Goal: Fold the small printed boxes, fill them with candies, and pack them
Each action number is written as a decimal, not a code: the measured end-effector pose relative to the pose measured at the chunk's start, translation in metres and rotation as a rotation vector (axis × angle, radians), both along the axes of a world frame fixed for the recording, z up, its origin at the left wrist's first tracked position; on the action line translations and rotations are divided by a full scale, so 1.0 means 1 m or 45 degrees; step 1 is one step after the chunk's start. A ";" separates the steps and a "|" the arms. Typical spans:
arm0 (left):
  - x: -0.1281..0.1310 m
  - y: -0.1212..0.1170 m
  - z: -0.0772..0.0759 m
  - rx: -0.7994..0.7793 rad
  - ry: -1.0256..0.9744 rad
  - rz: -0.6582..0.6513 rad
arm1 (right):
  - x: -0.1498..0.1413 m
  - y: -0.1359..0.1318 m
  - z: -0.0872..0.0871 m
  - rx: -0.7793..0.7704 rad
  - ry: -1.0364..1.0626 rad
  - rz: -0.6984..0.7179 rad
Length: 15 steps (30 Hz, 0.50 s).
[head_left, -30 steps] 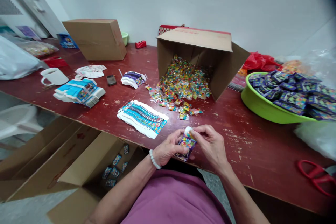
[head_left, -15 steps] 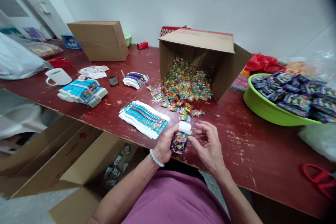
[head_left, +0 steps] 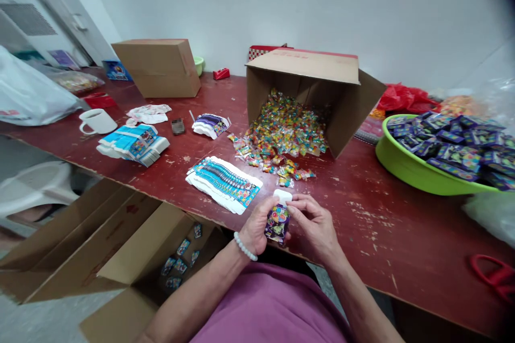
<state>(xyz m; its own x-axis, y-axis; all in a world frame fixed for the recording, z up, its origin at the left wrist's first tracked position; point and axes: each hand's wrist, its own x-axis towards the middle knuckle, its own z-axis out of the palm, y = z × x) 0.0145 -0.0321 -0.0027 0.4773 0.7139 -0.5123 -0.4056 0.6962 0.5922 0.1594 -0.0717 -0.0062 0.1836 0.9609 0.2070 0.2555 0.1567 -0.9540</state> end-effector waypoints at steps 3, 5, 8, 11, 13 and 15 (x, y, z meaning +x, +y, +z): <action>-0.001 0.001 -0.001 -0.026 -0.047 -0.034 | 0.002 0.002 0.005 0.057 -0.153 0.033; -0.001 0.000 -0.001 -0.025 -0.026 -0.030 | 0.002 0.003 0.006 0.082 -0.225 0.079; -0.001 -0.003 0.002 0.052 0.032 0.002 | 0.000 0.005 0.004 -0.016 -0.082 0.102; -0.002 -0.005 0.007 0.172 0.025 0.024 | -0.002 0.008 -0.002 -0.111 0.185 0.044; -0.003 -0.005 0.009 0.190 -0.001 0.012 | -0.002 0.009 -0.002 -0.109 0.209 0.055; -0.005 -0.003 0.009 0.140 -0.035 -0.039 | 0.000 0.009 0.001 -0.081 0.097 0.133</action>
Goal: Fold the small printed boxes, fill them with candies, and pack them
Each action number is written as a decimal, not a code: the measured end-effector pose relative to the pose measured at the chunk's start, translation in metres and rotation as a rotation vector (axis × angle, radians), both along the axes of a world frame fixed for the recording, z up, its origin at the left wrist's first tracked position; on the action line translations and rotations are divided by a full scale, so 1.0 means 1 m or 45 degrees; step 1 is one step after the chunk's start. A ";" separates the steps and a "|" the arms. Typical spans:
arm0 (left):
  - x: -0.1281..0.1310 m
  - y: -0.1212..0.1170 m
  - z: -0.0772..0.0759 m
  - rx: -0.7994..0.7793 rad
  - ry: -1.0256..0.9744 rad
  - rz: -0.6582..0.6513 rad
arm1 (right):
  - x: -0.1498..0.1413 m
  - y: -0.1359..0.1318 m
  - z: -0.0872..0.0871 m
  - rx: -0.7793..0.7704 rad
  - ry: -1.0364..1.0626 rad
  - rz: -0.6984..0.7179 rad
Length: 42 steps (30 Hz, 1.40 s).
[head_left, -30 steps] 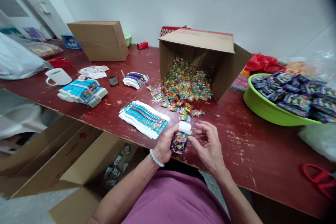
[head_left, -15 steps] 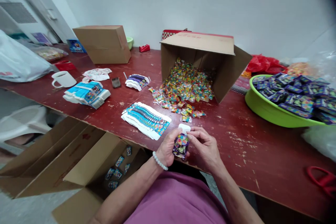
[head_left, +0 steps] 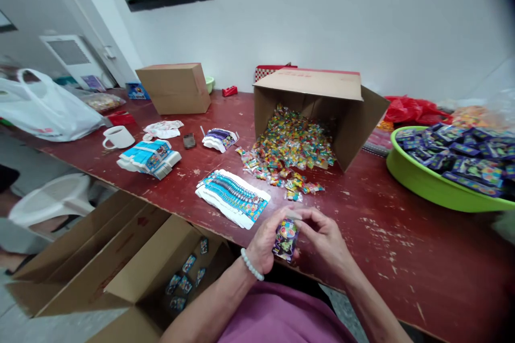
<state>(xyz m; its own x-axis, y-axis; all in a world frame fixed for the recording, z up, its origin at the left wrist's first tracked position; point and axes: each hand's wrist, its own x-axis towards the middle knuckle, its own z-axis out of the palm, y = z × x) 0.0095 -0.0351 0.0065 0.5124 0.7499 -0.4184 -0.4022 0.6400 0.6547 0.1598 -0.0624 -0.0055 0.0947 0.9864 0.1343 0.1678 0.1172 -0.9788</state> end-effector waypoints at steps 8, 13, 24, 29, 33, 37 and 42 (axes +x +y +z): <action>-0.004 0.004 -0.003 -0.004 0.082 -0.058 | 0.002 -0.005 0.010 0.145 -0.258 0.100; 0.000 -0.001 0.000 0.111 0.194 -0.064 | -0.002 0.002 0.006 -0.095 0.042 -0.008; -0.002 0.006 -0.006 -0.050 0.045 -0.095 | -0.005 -0.005 0.013 0.153 -0.153 0.056; 0.004 0.005 -0.016 -0.060 -0.014 0.070 | -0.014 -0.011 -0.006 0.275 -0.332 -0.027; 0.009 0.005 -0.019 -0.048 0.182 0.056 | -0.008 -0.009 -0.016 0.108 -0.343 -0.069; 0.010 0.007 -0.016 -0.027 0.244 -0.179 | 0.045 0.006 0.000 0.060 -0.190 -0.291; 0.004 0.012 -0.017 0.014 0.278 -0.260 | 0.199 0.032 0.062 0.357 -0.150 -0.966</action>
